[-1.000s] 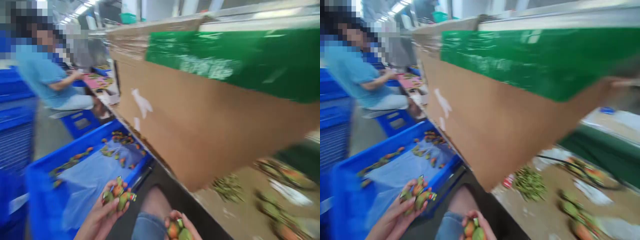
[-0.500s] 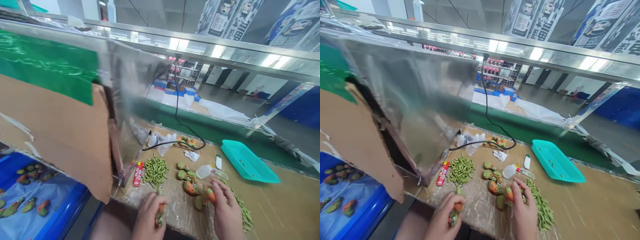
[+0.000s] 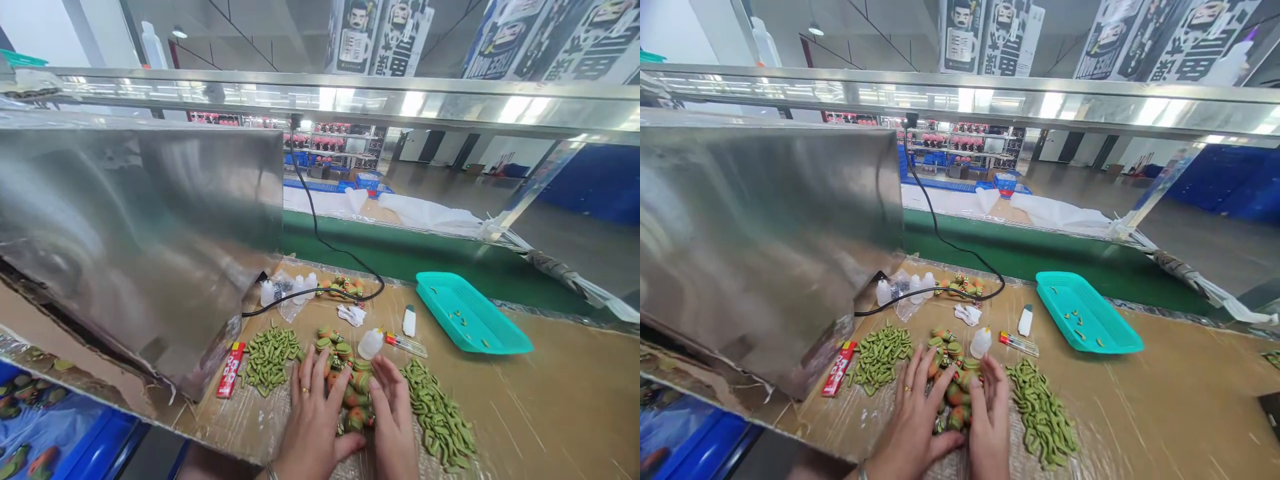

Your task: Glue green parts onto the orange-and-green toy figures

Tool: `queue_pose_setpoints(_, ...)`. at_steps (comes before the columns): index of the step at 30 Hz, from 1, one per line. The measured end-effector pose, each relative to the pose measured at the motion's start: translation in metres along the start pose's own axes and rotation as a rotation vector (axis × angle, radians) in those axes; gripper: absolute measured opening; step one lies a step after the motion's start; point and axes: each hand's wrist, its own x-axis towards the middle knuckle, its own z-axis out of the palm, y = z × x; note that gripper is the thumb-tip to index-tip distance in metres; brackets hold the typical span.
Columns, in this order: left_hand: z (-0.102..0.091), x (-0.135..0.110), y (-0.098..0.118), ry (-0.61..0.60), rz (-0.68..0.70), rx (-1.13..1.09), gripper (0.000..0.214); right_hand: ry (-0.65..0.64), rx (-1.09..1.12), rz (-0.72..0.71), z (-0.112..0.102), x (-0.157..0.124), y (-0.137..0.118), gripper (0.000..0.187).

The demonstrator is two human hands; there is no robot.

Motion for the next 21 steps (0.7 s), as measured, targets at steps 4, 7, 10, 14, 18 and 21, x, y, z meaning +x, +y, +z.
queue_pose_setpoints(4, 0.000, 0.012, 0.002, 0.027, 0.006, 0.070, 0.085, 0.100, -0.074, -0.052, -0.007, 0.025, 0.010, 0.049)
queue_pose_setpoints(7, -0.001, 0.019, 0.002, 0.036, 0.045, 0.092, 0.086, 0.028, -0.185, -0.119, -0.008, 0.055, 0.013, 0.051)
queue_pose_setpoints(10, -0.002, 0.020, 0.004, 0.055, 0.088, 0.103, 0.087, -0.087, -0.307, -0.145, -0.009, 0.082, 0.007, 0.044)
queue_pose_setpoints(14, -0.009, 0.009, 0.005, 0.099, 0.130, 0.100, 0.086, -0.120, -0.424, -0.128, -0.026, 0.085, -0.010, 0.035)
queue_pose_setpoints(18, -0.019, -0.015, -0.005, 0.146, 0.218, 0.049, 0.081, -0.072, -0.524, -0.078, -0.062, 0.052, -0.014, 0.046)
queue_pose_setpoints(21, -0.026, -0.043, -0.025, 0.225, 0.306, 0.001, 0.064, -0.048, -0.604, -0.034, -0.080, 0.025, -0.008, 0.050)
